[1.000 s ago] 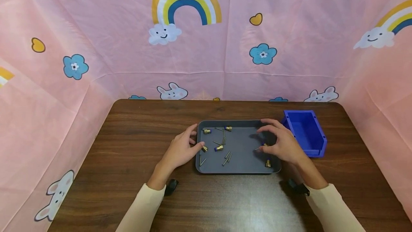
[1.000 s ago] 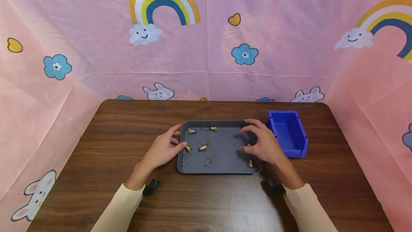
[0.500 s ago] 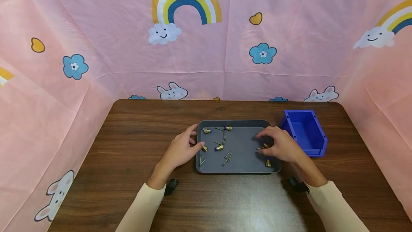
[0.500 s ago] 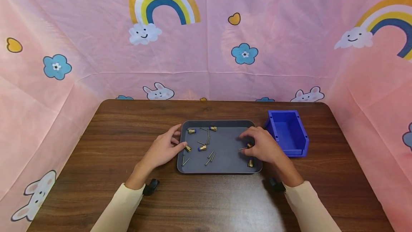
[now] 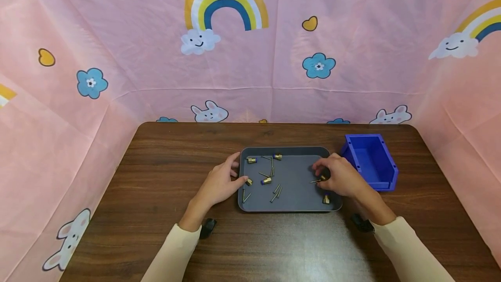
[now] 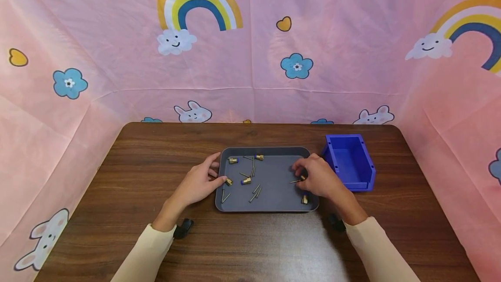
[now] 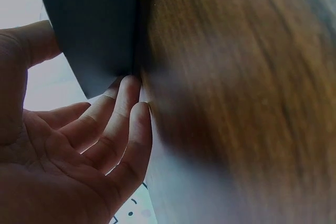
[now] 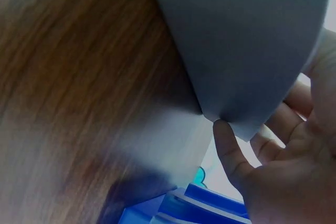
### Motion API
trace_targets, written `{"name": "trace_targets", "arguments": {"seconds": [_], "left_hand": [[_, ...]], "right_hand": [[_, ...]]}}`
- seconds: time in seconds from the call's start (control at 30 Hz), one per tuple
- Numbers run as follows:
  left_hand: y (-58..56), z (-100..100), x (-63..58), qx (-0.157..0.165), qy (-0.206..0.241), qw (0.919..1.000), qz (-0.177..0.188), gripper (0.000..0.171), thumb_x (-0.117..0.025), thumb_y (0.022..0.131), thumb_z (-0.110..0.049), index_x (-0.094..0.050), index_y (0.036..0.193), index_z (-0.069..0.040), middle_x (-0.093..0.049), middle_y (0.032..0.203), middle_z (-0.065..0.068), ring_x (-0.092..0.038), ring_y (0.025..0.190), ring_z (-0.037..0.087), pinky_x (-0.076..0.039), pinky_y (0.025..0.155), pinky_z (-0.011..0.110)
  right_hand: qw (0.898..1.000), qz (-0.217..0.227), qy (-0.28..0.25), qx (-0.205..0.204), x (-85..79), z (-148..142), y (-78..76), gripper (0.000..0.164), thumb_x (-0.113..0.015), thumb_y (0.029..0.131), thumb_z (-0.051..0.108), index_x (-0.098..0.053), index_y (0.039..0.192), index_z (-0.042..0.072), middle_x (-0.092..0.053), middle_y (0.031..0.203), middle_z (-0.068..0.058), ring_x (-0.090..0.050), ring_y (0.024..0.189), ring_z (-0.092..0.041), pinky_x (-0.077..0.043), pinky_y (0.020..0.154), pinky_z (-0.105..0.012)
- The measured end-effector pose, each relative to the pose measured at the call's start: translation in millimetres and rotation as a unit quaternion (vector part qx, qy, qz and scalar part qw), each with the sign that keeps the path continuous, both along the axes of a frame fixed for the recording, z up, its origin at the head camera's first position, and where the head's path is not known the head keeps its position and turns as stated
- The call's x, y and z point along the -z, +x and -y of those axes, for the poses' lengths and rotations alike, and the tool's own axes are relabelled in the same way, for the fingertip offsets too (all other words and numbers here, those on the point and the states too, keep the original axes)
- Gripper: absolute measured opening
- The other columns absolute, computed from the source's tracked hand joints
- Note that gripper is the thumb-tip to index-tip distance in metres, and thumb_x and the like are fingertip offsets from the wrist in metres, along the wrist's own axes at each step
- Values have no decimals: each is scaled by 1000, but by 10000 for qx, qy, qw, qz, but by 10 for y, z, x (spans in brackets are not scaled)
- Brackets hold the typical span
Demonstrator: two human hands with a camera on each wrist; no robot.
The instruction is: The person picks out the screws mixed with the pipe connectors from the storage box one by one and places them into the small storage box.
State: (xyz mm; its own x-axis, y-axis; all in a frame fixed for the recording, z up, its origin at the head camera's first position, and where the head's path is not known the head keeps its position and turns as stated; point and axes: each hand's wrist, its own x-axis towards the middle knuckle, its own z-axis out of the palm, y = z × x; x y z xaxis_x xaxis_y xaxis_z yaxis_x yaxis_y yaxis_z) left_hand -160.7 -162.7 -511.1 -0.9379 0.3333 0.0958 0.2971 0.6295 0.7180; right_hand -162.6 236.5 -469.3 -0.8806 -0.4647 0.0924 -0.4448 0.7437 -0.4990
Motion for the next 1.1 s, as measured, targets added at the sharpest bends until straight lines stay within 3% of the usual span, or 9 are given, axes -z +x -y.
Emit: {"name": "trace_targets", "arguments": {"seconds": [0.17, 0.23, 0.7, 0.73, 0.9, 0.93, 0.97, 1.1], "left_hand": [[93, -83, -226, -194, -176, 9991, 344, 80, -80, 101, -26, -42, 166, -1, -71, 137, 17, -74, 108, 29, -61, 89, 52], [102, -93, -245, -237, -268, 9984, 427, 79, -79, 102, -25, -41, 167, -2, -71, 139, 16, -74, 109, 27, -61, 91, 51], [115, -94, -255, -193, -189, 9988, 409, 80, -80, 101, -25, -41, 167, -1, -71, 138, 17, -73, 108, 27, -61, 88, 49], [86, -66, -181, -131, -149, 9994, 300, 80, -79, 102, -29, -41, 167, -2, -72, 136, 16, -73, 106, 26, -61, 86, 47], [68, -20, -101, -6, -2, 10000, 93, 79, -78, 102, -34, -43, 166, -1, -73, 133, 17, -73, 103, 25, -61, 81, 46], [68, -20, -100, -5, 3, 10000, 72, 79, -78, 102, -34, -43, 165, -1, -73, 132, 18, -73, 102, 25, -62, 81, 46], [99, -45, -173, -55, 12, 9998, 166, 79, -79, 101, -31, -44, 165, 0, -72, 133, 18, -73, 104, 26, -62, 84, 49], [96, -42, -177, -66, 8, 9999, 147, 78, -79, 101, -30, -45, 164, 1, -73, 133, 18, -73, 104, 26, -61, 84, 48]], "right_hand": [[9996, 84, 256, 12, -3, 13, -10, 34, -96, 78, 3, -79, 107, 9, -77, 91, 7, -61, 102, -28, -51, 88, -51], [9994, 75, 334, 1, -2, 16, -13, 33, -96, 79, 3, -79, 106, 10, -76, 91, 8, -61, 101, -28, -51, 88, -52], [9995, 73, 308, -57, 2, 23, 4, 26, -92, 81, 0, -78, 97, 14, -72, 81, 18, -57, 93, -18, -50, 83, -42], [9995, 86, 292, -51, 6, 24, 4, 26, -92, 81, 0, -78, 97, 14, -72, 81, 18, -57, 93, -18, -50, 83, -42], [9998, 138, 145, -18, 19, 27, 9, 24, -90, 81, 1, -78, 98, 14, -72, 81, 18, -57, 93, -17, -50, 81, -40], [9999, 133, 94, -16, 20, 27, 11, 24, -89, 81, 1, -78, 98, 14, -72, 81, 17, -57, 92, -18, -50, 80, -39], [9999, 123, 44, -12, 20, 28, 14, 23, -89, 81, 1, -78, 98, 14, -72, 81, 17, -58, 92, -18, -49, 80, -38], [9999, 11, -112, 31, 33, 30, 19, 23, -89, 81, 2, -78, 97, 14, -72, 81, 18, -59, 92, -17, -49, 79, -37]]}}
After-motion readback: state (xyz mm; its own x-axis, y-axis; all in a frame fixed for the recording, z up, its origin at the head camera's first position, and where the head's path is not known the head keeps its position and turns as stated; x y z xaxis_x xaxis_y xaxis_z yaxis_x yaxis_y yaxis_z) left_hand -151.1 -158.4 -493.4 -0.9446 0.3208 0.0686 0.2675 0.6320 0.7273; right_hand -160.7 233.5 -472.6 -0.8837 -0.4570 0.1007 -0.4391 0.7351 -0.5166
